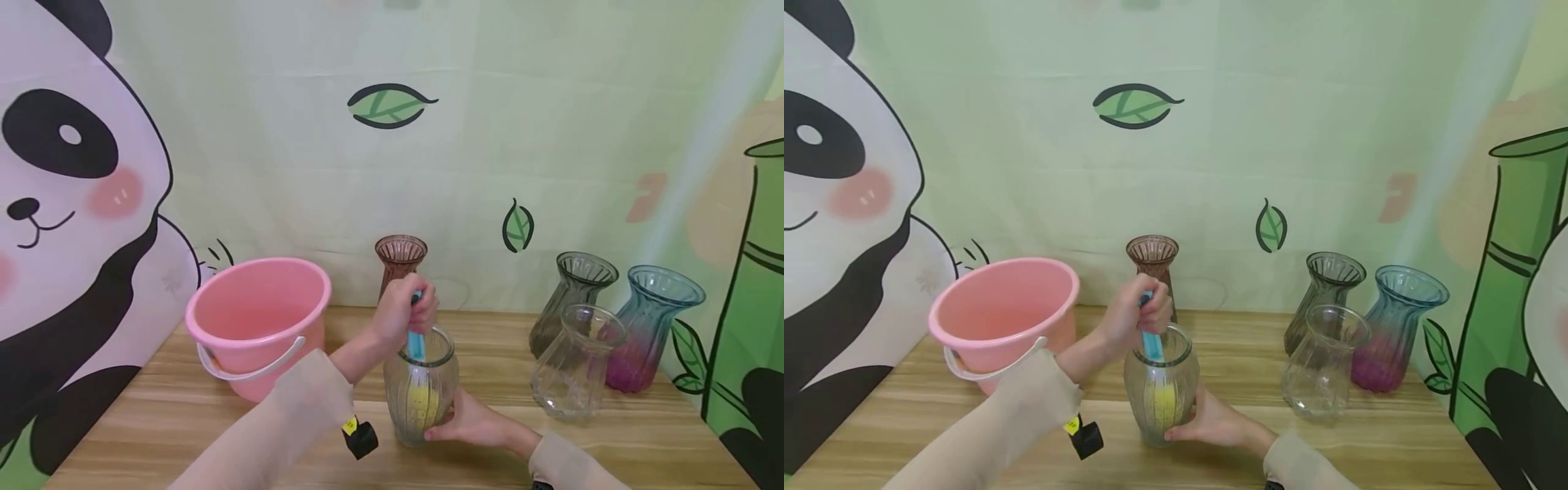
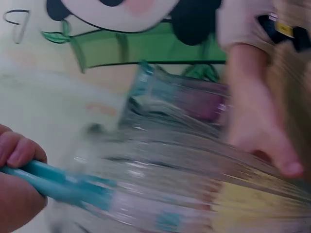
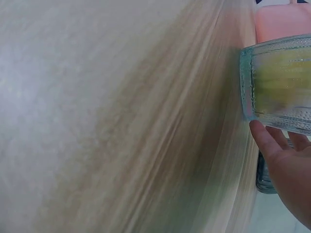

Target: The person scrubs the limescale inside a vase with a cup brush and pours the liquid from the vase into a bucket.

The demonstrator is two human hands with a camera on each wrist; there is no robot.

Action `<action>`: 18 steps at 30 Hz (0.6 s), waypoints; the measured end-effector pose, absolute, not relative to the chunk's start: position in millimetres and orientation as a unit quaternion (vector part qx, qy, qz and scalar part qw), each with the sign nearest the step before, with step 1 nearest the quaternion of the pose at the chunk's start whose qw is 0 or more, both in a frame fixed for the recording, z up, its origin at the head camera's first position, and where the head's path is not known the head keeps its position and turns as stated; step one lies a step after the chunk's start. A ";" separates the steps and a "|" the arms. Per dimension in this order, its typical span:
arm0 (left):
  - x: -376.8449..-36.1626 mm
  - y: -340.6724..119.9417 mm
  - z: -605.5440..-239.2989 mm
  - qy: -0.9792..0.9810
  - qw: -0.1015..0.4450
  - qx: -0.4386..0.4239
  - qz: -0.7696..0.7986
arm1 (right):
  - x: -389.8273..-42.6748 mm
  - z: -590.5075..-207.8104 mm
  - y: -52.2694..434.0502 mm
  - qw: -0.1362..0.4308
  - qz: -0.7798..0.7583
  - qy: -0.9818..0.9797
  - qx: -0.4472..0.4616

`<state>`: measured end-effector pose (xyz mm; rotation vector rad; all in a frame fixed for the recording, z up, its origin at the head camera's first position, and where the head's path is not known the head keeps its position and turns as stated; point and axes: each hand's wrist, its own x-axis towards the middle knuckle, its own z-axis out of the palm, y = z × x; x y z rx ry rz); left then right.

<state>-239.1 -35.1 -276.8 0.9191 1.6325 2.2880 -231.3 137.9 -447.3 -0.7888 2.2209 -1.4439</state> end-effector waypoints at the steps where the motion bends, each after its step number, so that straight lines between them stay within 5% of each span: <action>1: -239.0 -34.3 -280.4 0.555 0.095 0.316 0.764 | -230.9 -447.1 137.9 0.188 -0.513 0.790 -0.280; 18: -240.4 -35.9 -287.6 0.550 0.099 0.350 0.752 | -241.5 -434.2 145.8 0.213 -0.507 0.772 -0.319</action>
